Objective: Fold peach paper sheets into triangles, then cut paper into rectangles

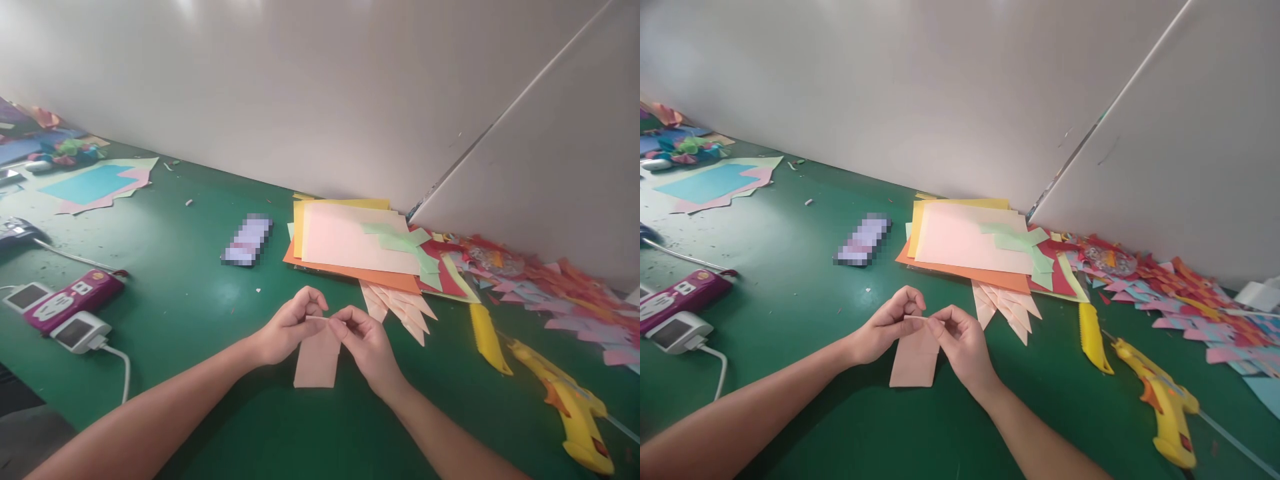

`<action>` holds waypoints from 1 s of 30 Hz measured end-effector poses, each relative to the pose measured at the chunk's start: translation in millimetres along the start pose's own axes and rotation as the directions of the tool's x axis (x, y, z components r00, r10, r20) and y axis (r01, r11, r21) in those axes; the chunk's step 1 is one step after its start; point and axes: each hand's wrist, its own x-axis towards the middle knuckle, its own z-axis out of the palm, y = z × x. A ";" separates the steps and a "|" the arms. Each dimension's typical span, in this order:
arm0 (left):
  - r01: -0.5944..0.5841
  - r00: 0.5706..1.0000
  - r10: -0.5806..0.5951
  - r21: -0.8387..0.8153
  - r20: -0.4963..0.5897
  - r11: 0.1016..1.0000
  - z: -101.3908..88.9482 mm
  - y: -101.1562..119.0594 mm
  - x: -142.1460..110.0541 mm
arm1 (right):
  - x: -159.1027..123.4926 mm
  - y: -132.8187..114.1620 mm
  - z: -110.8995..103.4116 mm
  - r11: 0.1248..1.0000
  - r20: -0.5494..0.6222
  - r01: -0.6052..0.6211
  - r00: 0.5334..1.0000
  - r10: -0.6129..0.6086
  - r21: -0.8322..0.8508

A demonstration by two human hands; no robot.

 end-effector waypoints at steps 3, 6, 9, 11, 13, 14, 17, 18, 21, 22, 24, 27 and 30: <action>0.003 1.000 -0.002 -0.039 0.002 0.999 -1.5 1.6 -0.4 | -0.3 -1.1 -0.6 0.999 0.018 -0.013 1.000 0.013 0.029; 0.014 1.000 -0.013 -0.072 0.021 0.997 -2.2 1.7 -0.1 | -0.8 -0.3 -1.6 0.999 0.013 -0.007 1.000 0.006 0.037; 0.059 0.998 -0.058 -0.118 0.015 0.991 -2.1 0.3 1.7 | -0.7 2.0 -2.3 1.000 -0.008 0.010 1.000 -0.010 0.019; 0.098 0.995 -0.098 -0.154 0.006 0.983 -1.9 -0.6 3.6 | -0.3 3.4 -2.4 1.000 -0.021 0.021 1.000 -0.021 0.008; 0.146 0.989 -0.148 -0.163 0.000 0.976 -2.1 -1.3 5.5 | 0.2 4.6 -2.6 0.999 -0.040 0.040 0.998 -0.040 -0.014; 0.177 0.984 -0.179 -0.150 0.000 0.973 -2.3 -1.7 6.4 | 0.4 5.0 -2.7 0.998 -0.051 0.055 0.997 -0.057 -0.034; 0.243 0.970 -0.244 -0.072 -0.007 0.967 -3.4 -3.6 8.0 | 0.5 5.8 -3.2 0.987 -0.083 0.115 0.989 -0.125 -0.114; 0.246 0.969 -0.246 -0.044 -0.013 0.968 -3.7 -4.5 8.2 | 0.3 5.8 -3.3 0.981 -0.086 0.133 0.986 -0.146 -0.138; 0.216 0.975 -0.213 0.051 -0.062 0.975 -4.7 -7.4 8.0 | -0.7 5.2 -2.7 0.967 -0.083 0.170 0.979 -0.188 -0.188; 0.200 0.978 -0.193 0.089 -0.084 0.976 -5.0 -8.1 7.7 | -1.1 4.9 -2.2 0.963 -0.081 0.177 0.977 -0.197 -0.201; 0.169 0.981 -0.150 0.156 -0.127 0.973 -5.7 -8.8 7.3 | -1.6 4.8 -1.2 0.958 -0.076 0.184 0.976 -0.205 -0.221; 0.132 0.982 -0.098 0.221 -0.160 0.966 -6.5 -8.2 6.8 | -1.6 5.9 -0.3 0.959 -0.060 0.176 0.979 -0.193 -0.223; 0.120 0.981 -0.076 0.257 -0.177 0.959 -6.9 -6.5 7.0 | -0.8 7.1 -0.8 0.968 -0.052 0.158 0.984 -0.171 -0.197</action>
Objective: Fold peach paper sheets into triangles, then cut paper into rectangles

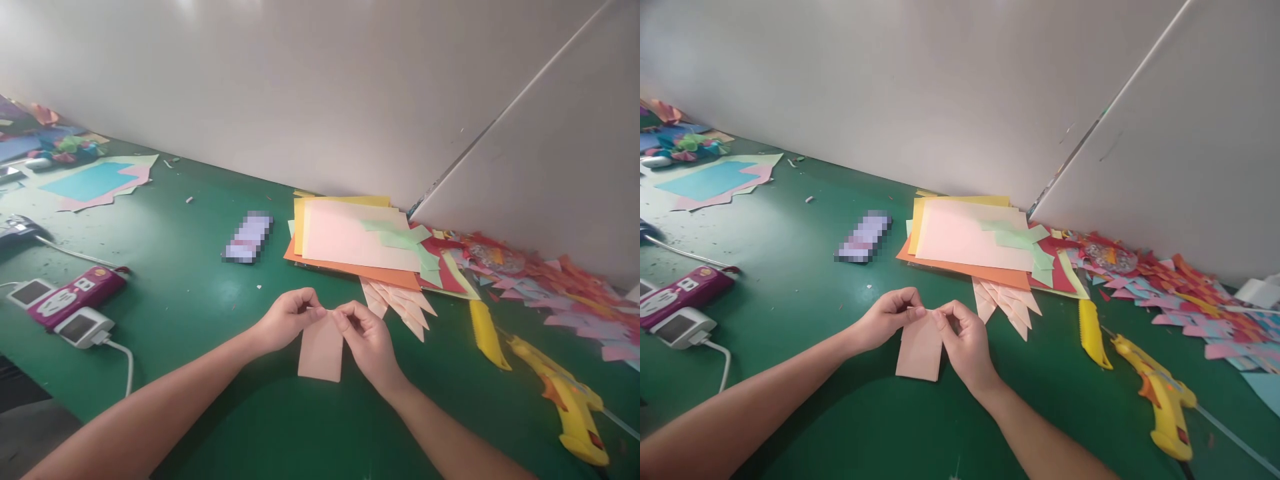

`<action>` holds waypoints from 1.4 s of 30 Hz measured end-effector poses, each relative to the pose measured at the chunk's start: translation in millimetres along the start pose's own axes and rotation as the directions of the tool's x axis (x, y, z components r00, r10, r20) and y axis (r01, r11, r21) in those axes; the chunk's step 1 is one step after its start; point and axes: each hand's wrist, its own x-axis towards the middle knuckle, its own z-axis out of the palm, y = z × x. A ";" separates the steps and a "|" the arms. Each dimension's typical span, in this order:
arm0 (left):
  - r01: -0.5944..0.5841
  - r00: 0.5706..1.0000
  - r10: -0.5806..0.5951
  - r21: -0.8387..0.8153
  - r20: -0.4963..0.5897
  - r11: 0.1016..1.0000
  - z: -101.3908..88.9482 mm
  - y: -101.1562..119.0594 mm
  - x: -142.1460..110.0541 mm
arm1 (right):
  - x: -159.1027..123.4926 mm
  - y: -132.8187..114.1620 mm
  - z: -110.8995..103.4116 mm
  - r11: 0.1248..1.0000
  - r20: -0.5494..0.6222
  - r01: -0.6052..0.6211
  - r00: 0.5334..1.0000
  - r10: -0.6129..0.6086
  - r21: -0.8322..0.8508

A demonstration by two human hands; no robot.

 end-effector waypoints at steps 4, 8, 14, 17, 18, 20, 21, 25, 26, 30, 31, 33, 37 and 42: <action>0.007 1.000 -0.007 -0.005 0.022 1.000 -1.6 1.9 1.6 | 1.0 -0.9 -1.2 1.000 -0.013 -0.020 1.000 0.020 0.009; 0.019 0.999 -0.016 -0.067 0.049 0.998 -3.8 2.2 2.9 | 1.4 -4.1 -1.5 0.999 -0.021 -0.034 0.999 0.034 0.018; 0.057 0.998 -0.058 -0.089 -0.009 0.994 -3.1 0.4 2.0 | 2.4 -3.6 -1.0 0.998 0.010 -0.054 0.998 0.054 0.034; 0.081 0.992 -0.094 -0.155 -0.079 0.985 -4.0 1.8 3.5 | 3.3 0.8 -0.9 0.988 0.078 -0.081 0.994 0.071 0.132; 0.093 0.987 -0.115 -0.181 -0.112 0.979 -5.0 2.7 4.5 | 3.3 2.2 -0.6 0.981 0.106 -0.095 0.991 0.077 0.169; 0.109 0.972 -0.150 -0.218 -0.180 0.970 -7.6 4.4 6.8 | 2.9 4.0 0.2 0.974 0.139 -0.106 0.987 0.080 0.198; 0.109 0.965 -0.158 -0.227 -0.207 0.968 -9.0 5.0 7.9 | 2.4 4.2 0.7 0.977 0.145 -0.104 0.986 0.077 0.188; 0.091 0.958 -0.149 -0.232 -0.246 0.969 -12.0 4.7 10.3 | 1.1 1.6 2.0 0.982 0.158 -0.098 0.985 0.072 0.164; 0.085 0.962 -0.140 -0.232 -0.233 0.969 -12.1 4.0 10.3 | 1.3 0.9 1.8 0.979 0.157 -0.104 0.985 0.077 0.176; 0.051 0.988 -0.088 -0.262 -0.130 0.964 -11.5 0.8 9.3 | 4.3 2.0 -1.0 0.971 0.075 -0.128 0.991 0.115 0.200; 0.036 0.991 -0.069 -0.276 -0.113 0.960 -11.3 0.0 9.1 | 5.4 3.1 -1.9 0.971 0.047 -0.133 0.991 0.126 0.201; 0.004 0.996 -0.030 -0.294 -0.086 0.956 -11.0 -1.5 9.1 | 7.3 5.2 -3.5 0.969 -0.005 -0.138 0.990 0.142 0.204; -0.017 0.997 -0.004 -0.285 -0.073 0.958 -11.1 -5.1 11.2 | 8.3 5.6 -5.0 0.970 -0.051 -0.132 0.988 0.145 0.205; 0.025 0.968 -0.083 -0.237 -0.237 0.971 -14.0 -8.4 14.3 | 6.8 0.6 -4.5 0.959 -0.049 -0.169 0.982 0.184 0.229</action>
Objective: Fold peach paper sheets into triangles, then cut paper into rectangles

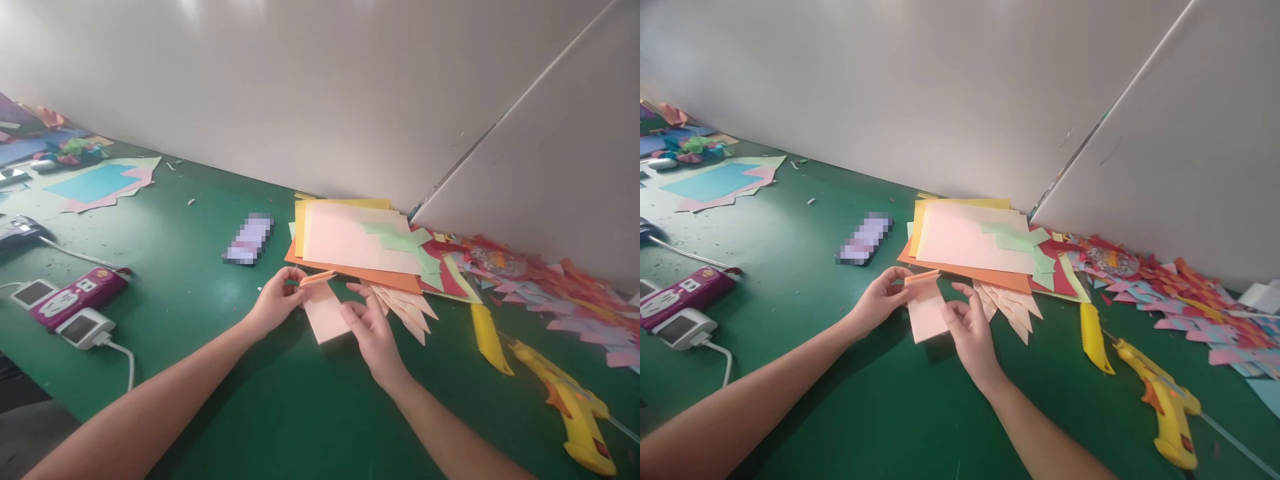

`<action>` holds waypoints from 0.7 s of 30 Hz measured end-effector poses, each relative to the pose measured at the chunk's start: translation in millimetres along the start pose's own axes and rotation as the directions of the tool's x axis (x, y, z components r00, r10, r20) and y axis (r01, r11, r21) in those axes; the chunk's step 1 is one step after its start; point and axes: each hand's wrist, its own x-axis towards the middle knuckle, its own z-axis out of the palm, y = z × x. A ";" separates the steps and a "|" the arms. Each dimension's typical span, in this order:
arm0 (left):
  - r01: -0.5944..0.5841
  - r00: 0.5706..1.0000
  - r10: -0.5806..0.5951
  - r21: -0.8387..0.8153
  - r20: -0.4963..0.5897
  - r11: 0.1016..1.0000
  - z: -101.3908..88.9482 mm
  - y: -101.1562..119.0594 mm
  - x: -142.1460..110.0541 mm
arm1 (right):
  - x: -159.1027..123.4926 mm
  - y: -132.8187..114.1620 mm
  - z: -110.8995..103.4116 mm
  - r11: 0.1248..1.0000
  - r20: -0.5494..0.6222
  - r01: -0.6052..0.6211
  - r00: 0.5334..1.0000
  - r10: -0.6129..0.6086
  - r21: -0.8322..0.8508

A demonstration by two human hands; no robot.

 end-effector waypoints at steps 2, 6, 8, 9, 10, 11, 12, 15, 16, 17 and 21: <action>0.022 0.997 -0.024 -0.028 -0.076 0.999 -1.1 0.4 0.9 | 0.2 -0.7 0.6 0.999 0.003 -0.019 1.000 0.019 0.038; 0.067 0.992 -0.075 -0.088 -0.099 0.994 -1.3 2.5 0.2 | 2.3 0.0 0.3 0.996 0.031 -0.024 0.999 0.021 0.091; 0.076 0.992 -0.083 -0.077 -0.090 0.994 -0.4 3.2 -0.9 | 3.2 0.3 -0.5 0.997 0.018 -0.029 0.999 0.028 0.065; 0.078 0.992 -0.084 -0.066 -0.091 0.995 0.2 3.3 -1.5 | 3.6 0.5 -1.0 0.998 0.011 -0.033 0.999 0.032 0.050; 0.077 0.992 -0.082 -0.052 -0.095 0.996 0.8 3.3 -2.0 | 3.9 0.7 -1.3 0.999 0.006 -0.034 0.999 0.033 0.038; 0.077 0.992 -0.080 -0.033 -0.101 0.996 1.4 3.1 -2.3 | 4.1 1.0 -1.6 0.999 0.008 -0.033 0.999 0.033 0.033; 0.079 0.991 -0.080 -0.013 -0.110 0.997 1.9 3.0 -2.5 | 4.3 1.6 -1.7 0.999 0.014 -0.029 1.000 0.028 0.035; 0.064 0.993 -0.062 0.015 -0.100 0.998 3.3 2.7 -2.6 | 4.3 3.8 -1.2 0.999 0.018 0.008 1.000 -0.008 0.033; 0.044 0.994 -0.042 0.019 -0.097 0.999 3.6 2.8 -2.6 | 4.3 4.3 -1.0 0.999 0.007 0.021 1.000 -0.021 0.024; 0.020 0.995 -0.017 0.024 -0.097 1.000 3.9 3.0 -2.5 | 4.4 4.4 -0.8 0.999 -0.007 0.033 0.999 -0.033 0.012; -0.024 0.993 0.032 0.067 -0.114 0.997 2.3 6.0 -2.1 | 10.2 0.8 -3.6 0.996 -0.046 0.072 0.996 -0.075 -0.053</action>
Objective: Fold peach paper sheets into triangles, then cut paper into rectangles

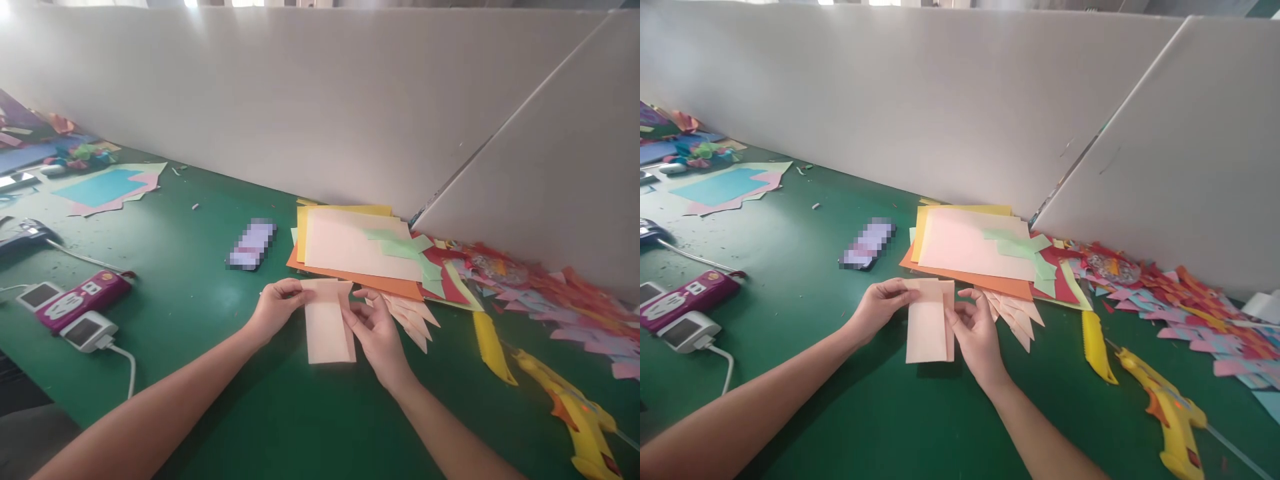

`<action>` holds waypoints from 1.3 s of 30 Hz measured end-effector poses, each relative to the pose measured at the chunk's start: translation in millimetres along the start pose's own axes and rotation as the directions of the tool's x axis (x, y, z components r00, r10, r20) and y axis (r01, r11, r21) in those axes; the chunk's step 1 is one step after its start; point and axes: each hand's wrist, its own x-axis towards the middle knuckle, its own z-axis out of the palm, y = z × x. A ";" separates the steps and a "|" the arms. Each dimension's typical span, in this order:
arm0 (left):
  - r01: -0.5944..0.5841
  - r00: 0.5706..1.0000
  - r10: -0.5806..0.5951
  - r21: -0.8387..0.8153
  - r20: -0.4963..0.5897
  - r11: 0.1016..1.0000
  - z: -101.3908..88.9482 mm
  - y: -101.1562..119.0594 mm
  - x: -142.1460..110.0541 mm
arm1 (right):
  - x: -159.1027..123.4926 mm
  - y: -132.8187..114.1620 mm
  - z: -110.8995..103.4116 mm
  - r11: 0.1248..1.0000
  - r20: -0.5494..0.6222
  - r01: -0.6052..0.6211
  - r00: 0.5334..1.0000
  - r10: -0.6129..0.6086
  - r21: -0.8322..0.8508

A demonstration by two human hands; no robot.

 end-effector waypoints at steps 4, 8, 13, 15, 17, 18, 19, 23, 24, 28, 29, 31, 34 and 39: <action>0.007 1.000 -0.007 0.039 0.003 0.999 -9.2 5.9 2.6 | 16.9 -5.1 -15.1 0.984 -0.063 0.107 0.991 -0.116 -0.140; 0.009 0.998 -0.023 0.222 0.060 0.975 -24.6 7.9 1.8 | 21.8 -11.0 -35.8 0.801 -0.028 0.220 0.959 -0.283 -0.557; -0.027 0.993 -0.020 0.406 0.113 0.914 -39.6 4.0 -16.7 | -9.9 -14.6 -28.4 0.461 0.196 0.485 0.817 -0.542 -0.744; -0.083 0.991 0.027 0.451 0.130 0.889 -41.8 2.5 -26.5 | -23.6 -12.7 -14.8 0.408 0.391 0.590 0.790 -0.473 -0.697; -0.171 0.982 0.104 0.510 0.156 0.843 -42.7 1.3 -34.1 | -32.0 -9.5 -1.2 0.383 0.512 0.641 0.765 -0.391 -0.665; -0.222 0.973 0.150 0.542 0.173 0.810 -43.0 0.9 -36.5 | -34.0 -7.8 4.5 0.367 0.557 0.662 0.749 -0.359 -0.653; -0.270 0.962 0.191 0.573 0.195 0.774 -43.3 0.6 -38.1 | -35.0 -6.1 9.1 0.353 0.591 0.679 0.734 -0.334 -0.643; -0.385 0.923 0.278 0.664 0.267 0.641 -46.2 0.6 -39.9 | -33.9 -1.5 17.5 0.313 0.671 0.725 0.688 -0.276 -0.614; -0.394 0.919 0.277 0.681 0.282 0.617 -47.3 0.9 -41.4 | -33.7 -0.8 17.9 0.308 0.684 0.732 0.680 -0.264 -0.608; -0.426 0.900 0.295 0.783 0.319 0.454 -47.5 2.5 -63.3 | -35.3 1.1 18.4 0.279 0.729 0.757 0.649 -0.216 -0.591; -0.424 0.894 0.327 0.813 0.305 0.400 -45.7 2.7 -72.7 | -36.1 1.3 18.9 0.271 0.737 0.760 0.645 -0.204 -0.590; -0.451 0.874 0.358 0.826 0.330 0.339 -39.4 1.8 -93.2 | -38.0 1.2 20.4 0.256 0.746 0.765 0.639 -0.185 -0.591; -0.495 0.859 0.316 0.810 0.403 0.313 -27.6 -4.1 -118.8 | -40.4 0.9 22.8 0.239 0.751 0.768 0.636 -0.178 -0.594; -0.452 0.890 0.213 0.841 0.403 0.297 -18.8 -18.9 -132.2 | -38.6 0.7 23.5 0.234 0.751 0.774 0.630 -0.198 -0.588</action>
